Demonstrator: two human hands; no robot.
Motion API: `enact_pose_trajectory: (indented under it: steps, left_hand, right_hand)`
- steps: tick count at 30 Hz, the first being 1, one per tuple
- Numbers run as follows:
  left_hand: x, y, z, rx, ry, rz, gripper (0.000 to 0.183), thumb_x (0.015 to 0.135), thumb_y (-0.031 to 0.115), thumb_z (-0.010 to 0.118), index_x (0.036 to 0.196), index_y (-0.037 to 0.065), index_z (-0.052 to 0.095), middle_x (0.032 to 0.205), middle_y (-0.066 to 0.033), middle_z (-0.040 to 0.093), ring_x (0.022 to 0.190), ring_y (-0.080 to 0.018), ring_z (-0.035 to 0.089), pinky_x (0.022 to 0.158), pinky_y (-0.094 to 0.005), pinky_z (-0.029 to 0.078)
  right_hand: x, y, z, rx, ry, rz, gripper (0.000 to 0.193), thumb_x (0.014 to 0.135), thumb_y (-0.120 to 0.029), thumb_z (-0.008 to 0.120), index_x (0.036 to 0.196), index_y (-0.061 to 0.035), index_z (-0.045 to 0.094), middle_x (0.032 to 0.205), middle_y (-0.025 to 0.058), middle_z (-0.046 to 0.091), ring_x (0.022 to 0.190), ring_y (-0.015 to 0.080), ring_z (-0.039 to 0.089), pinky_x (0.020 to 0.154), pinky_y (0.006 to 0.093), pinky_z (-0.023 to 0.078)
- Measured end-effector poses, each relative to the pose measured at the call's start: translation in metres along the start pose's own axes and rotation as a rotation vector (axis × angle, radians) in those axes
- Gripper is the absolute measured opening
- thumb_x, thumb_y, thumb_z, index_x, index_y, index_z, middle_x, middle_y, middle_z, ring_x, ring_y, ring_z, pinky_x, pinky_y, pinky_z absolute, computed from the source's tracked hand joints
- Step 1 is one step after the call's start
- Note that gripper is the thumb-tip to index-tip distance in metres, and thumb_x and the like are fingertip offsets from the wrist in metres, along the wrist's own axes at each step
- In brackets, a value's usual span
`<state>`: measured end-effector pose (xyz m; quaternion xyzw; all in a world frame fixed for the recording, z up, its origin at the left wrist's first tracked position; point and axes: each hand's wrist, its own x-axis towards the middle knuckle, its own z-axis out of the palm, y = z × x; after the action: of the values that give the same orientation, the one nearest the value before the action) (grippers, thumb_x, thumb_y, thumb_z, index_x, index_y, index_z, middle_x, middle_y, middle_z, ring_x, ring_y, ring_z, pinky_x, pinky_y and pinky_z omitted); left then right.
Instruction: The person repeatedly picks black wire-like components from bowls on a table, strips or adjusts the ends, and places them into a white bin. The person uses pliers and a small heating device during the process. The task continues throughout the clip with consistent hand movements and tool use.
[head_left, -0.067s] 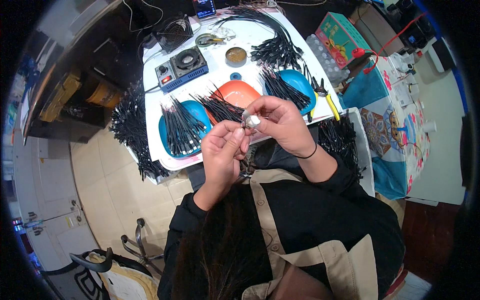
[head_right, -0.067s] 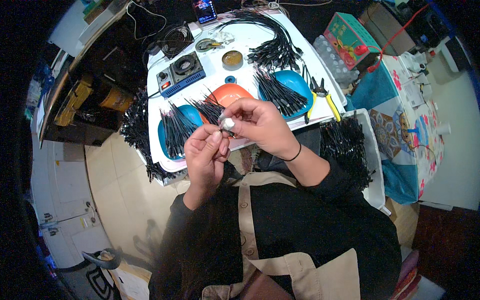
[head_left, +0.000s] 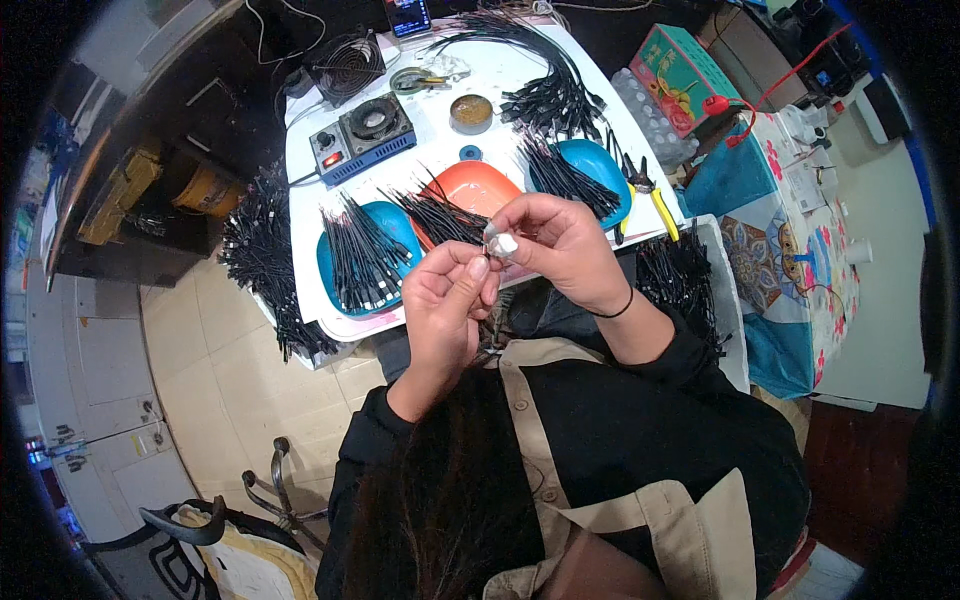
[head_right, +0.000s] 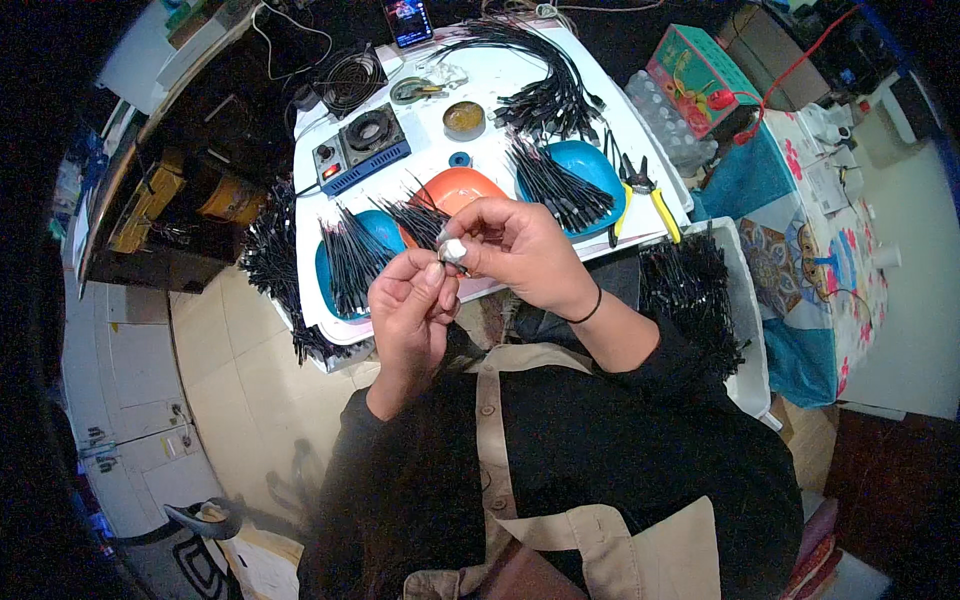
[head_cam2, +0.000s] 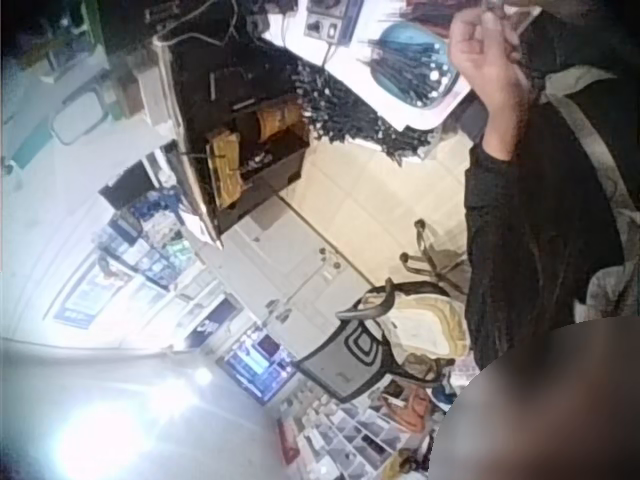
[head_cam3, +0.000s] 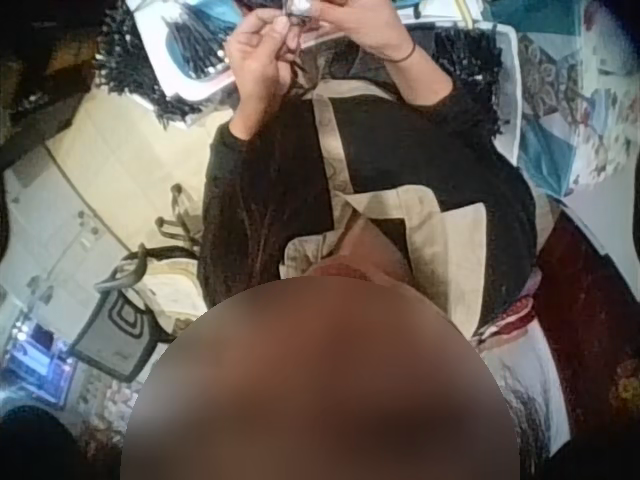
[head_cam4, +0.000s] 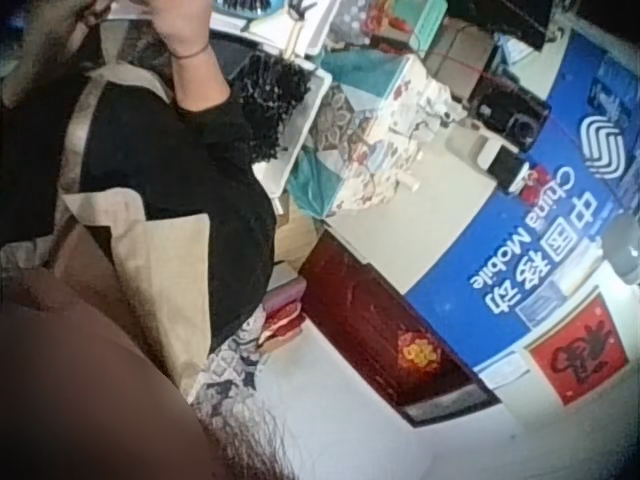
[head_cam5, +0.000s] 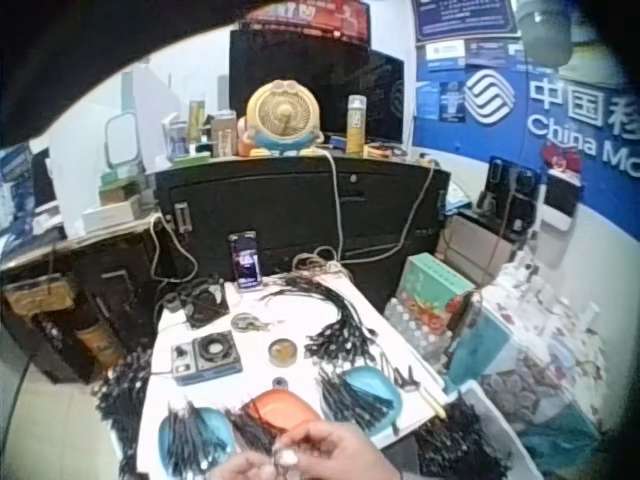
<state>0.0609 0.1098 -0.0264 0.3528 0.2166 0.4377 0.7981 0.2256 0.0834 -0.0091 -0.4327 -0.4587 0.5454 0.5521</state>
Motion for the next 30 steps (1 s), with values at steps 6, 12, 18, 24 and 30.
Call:
enact_pose_trajectory:
  steps: [6, 12, 18, 24, 30]
  left_hand:
    - [-0.001, -0.001, -0.001, -0.001, 0.025, 0.022, 0.010, 0.092, 0.007, 0.058, 0.095, -0.003, 0.058, 0.069, -0.0047, 0.058, 0.055, -0.0059, 0.047, 0.048, -0.0174, 0.029]
    - [-0.001, 0.000, -0.007, -0.124, -0.068, -0.035, 0.013, 0.093, 0.009, 0.057, 0.094, -0.004, 0.059, 0.071, -0.0071, 0.060, 0.055, -0.0076, 0.051, 0.047, -0.0184, 0.032]
    - [-0.003, 0.004, -0.009, -0.098, -0.092, -0.071, 0.016, 0.094, 0.011, 0.055, 0.094, -0.005, 0.060, 0.071, -0.0104, 0.061, 0.050, -0.0066, 0.043, 0.047, -0.0189, 0.030]
    - [-0.006, -0.002, -0.007, -0.104, -0.103, 0.036, 0.015, 0.095, 0.010, 0.054, 0.098, -0.005, 0.058, 0.073, -0.0118, 0.062, 0.051, -0.0054, 0.040, 0.049, -0.0182, 0.030]
    - [-0.008, -0.003, -0.009, 0.059, -0.097, 0.102, 0.013, 0.094, 0.006, 0.056, 0.099, -0.006, 0.057, 0.077, -0.0130, 0.063, 0.055, -0.0063, 0.044, 0.051, -0.0183, 0.033]
  right_hand:
    - [-0.002, 0.008, 0.008, 0.181, 0.022, 0.063, 0.014, 0.090, -0.005, 0.060, 0.103, 0.0023, 0.058, 0.091, 0.0045, 0.062, 0.079, 0.0098, 0.062, 0.071, 0.0219, 0.050]
    - [-0.003, 0.013, 0.011, 0.549, -0.070, 0.184, 0.012, 0.093, -0.007, 0.058, 0.102, 0.0000, 0.058, 0.088, 0.0026, 0.061, 0.074, 0.0079, 0.058, 0.066, 0.0183, 0.045]
    - [-0.001, 0.002, 0.009, 0.234, -0.069, 0.117, 0.014, 0.092, -0.004, 0.058, 0.104, 0.0016, 0.059, 0.091, 0.0036, 0.063, 0.082, 0.0091, 0.062, 0.074, 0.0217, 0.050]
    - [-0.003, 0.005, 0.013, 0.407, -0.100, 0.108, 0.014, 0.092, -0.004, 0.058, 0.104, 0.0023, 0.057, 0.089, 0.0054, 0.062, 0.079, 0.0111, 0.062, 0.072, 0.0233, 0.051]
    - [-0.005, 0.005, 0.013, 0.564, -0.157, 0.147, 0.010, 0.092, -0.003, 0.055, 0.101, 0.0018, 0.055, 0.084, 0.0063, 0.060, 0.073, 0.0124, 0.061, 0.066, 0.0230, 0.049]
